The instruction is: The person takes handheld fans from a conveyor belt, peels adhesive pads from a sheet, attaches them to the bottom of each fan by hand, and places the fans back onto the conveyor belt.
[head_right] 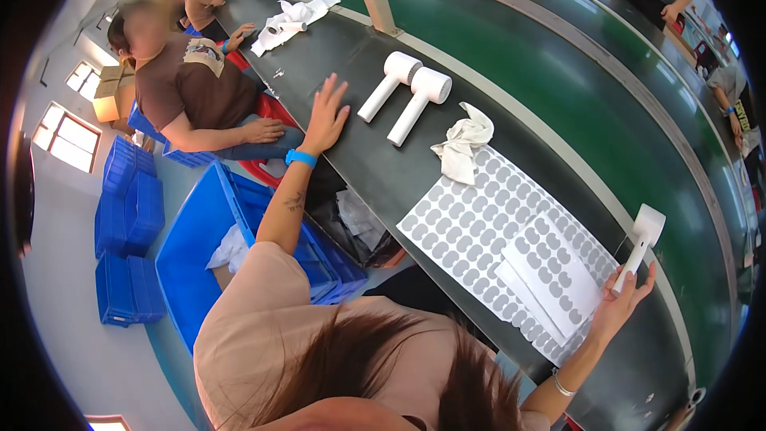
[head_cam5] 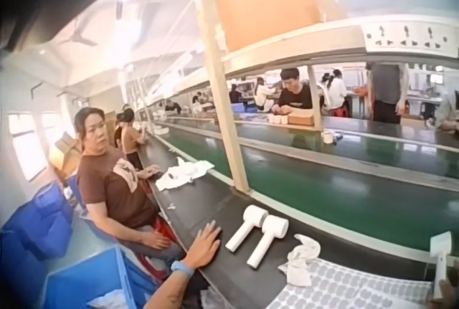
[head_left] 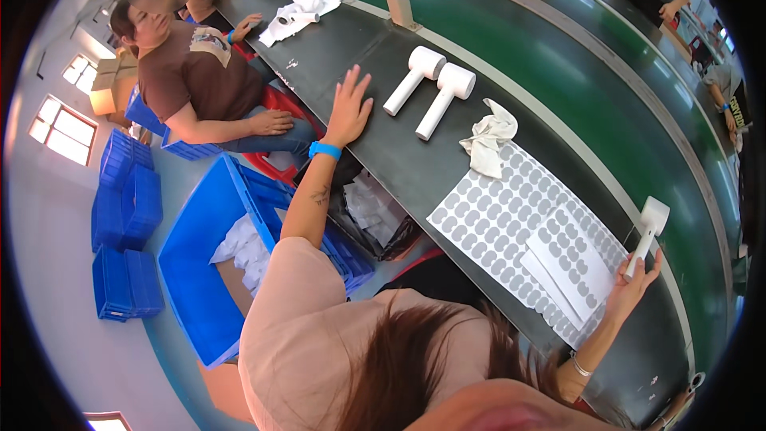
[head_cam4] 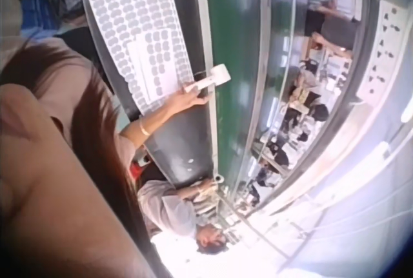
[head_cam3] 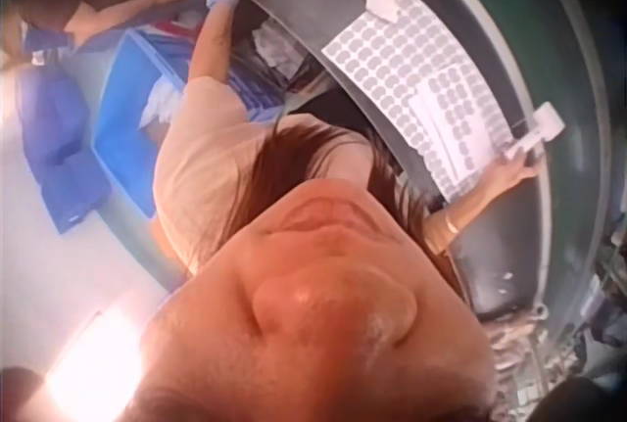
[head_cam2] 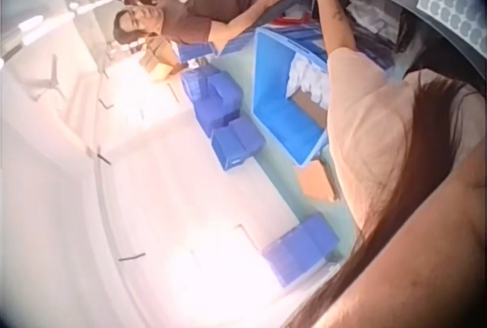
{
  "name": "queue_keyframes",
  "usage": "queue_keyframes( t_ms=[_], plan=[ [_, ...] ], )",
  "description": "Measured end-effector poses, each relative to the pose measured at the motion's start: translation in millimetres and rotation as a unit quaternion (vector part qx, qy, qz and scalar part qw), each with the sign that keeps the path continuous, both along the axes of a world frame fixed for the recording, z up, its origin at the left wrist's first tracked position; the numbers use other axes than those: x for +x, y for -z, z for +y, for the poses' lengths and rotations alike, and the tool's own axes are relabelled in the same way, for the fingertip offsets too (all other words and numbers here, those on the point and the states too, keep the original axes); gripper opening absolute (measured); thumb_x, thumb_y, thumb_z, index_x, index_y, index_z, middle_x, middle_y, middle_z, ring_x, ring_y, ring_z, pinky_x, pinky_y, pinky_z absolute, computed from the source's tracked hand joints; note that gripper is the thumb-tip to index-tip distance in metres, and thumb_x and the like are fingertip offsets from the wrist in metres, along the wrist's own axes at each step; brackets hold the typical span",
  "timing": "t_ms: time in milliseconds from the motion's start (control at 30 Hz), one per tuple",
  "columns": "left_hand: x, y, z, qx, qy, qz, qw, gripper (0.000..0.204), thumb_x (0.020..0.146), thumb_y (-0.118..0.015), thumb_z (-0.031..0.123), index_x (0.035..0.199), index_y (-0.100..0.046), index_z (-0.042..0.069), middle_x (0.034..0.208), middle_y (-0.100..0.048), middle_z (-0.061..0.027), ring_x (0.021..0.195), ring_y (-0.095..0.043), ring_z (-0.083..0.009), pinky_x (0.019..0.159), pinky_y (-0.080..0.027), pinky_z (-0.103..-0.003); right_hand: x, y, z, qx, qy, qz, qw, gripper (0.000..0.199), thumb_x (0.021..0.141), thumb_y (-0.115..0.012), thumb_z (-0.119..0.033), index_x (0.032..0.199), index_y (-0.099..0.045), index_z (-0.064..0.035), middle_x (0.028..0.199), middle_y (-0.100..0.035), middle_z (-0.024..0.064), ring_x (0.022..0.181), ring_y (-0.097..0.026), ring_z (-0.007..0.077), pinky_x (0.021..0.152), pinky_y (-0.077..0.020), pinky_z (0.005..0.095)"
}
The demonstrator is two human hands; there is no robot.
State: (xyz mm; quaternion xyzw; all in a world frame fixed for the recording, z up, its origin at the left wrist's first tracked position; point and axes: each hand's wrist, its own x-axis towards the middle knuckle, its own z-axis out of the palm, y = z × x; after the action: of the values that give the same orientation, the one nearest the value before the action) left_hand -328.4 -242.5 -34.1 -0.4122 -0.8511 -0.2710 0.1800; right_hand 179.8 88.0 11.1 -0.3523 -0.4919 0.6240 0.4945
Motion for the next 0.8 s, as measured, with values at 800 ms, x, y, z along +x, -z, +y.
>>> queue_keyframes(
  t_ms=[800],
  plan=[
    [-10,-1,-16,0.069,-0.041,-0.026,0.996,0.038,0.087,-0.055,0.016,0.123,-0.051,0.005,0.127,-0.051,-0.0178,0.122,-0.045,-0.0336,0.102,-0.035,-0.041,10,7,5,-0.007,0.015,0.0,1.0,0.049,0.092,-0.051,-0.015,0.137,-0.032,-0.0156,0.098,-0.052,0.009,0.084,-0.048,0.0118,0.069,-0.0404,0.021]
  ],
)
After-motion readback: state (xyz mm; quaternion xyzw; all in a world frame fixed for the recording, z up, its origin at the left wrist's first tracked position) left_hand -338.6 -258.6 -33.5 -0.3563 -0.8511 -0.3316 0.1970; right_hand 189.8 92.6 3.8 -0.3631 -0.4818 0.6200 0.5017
